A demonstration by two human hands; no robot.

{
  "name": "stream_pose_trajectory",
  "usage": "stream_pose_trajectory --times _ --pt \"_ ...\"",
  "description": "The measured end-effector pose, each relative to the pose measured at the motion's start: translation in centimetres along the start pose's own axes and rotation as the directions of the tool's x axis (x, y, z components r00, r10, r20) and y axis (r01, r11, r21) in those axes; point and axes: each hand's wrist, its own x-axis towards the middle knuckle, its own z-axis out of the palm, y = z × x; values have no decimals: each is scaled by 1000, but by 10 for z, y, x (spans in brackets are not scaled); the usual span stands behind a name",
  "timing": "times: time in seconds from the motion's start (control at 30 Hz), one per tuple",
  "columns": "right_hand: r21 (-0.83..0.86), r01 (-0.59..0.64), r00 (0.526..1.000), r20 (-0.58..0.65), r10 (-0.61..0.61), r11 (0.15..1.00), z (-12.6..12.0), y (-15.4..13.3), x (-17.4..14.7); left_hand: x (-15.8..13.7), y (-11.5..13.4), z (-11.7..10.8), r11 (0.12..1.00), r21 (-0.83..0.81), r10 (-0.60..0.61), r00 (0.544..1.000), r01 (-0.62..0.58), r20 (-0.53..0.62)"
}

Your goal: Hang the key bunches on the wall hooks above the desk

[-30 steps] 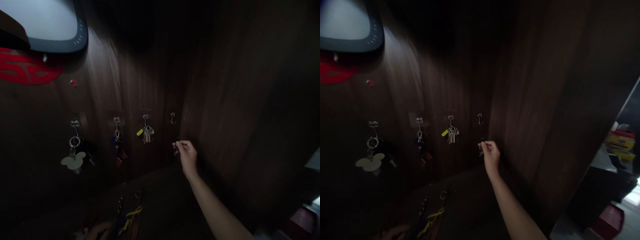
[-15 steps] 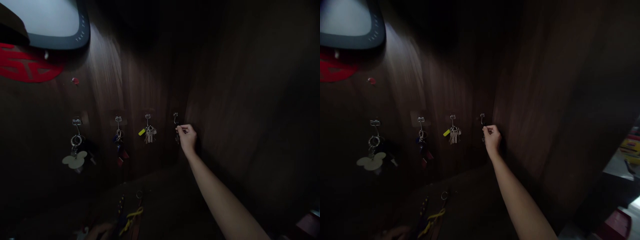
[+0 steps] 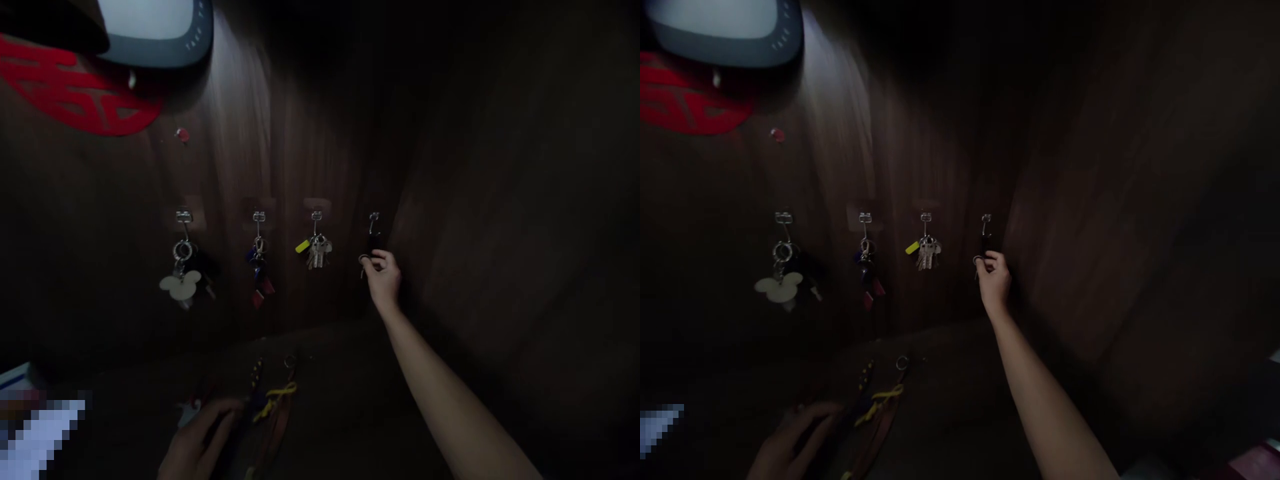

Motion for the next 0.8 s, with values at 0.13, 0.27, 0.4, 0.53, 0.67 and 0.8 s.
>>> stream_pose_trajectory --times 0.13,0.27,0.4,0.53,0.67,0.8 --pt "67 -14 999 36 11 998 -2 9 -18 1 -9 -6 999 39 -12 999 13 -38" --pt "90 -81 990 123 70 993 -8 15 -39 3 -14 -17 995 32 -85 987 90 -134" --pt "74 -152 971 196 135 986 -14 18 -65 7 -19 -28 984 -17 -174 958 175 -230" --pt "40 -208 935 303 186 977 -17 18 -95 10 -27 -35 966 -46 -255 922 253 -292" --pt "41 -229 858 480 182 973 -19 3 -127 10 -34 -38 954 -3 -288 916 299 -278" --pt "6 -130 680 729 85 991 -23 -25 -156 12 -39 -39 950 119 -256 937 289 -236"
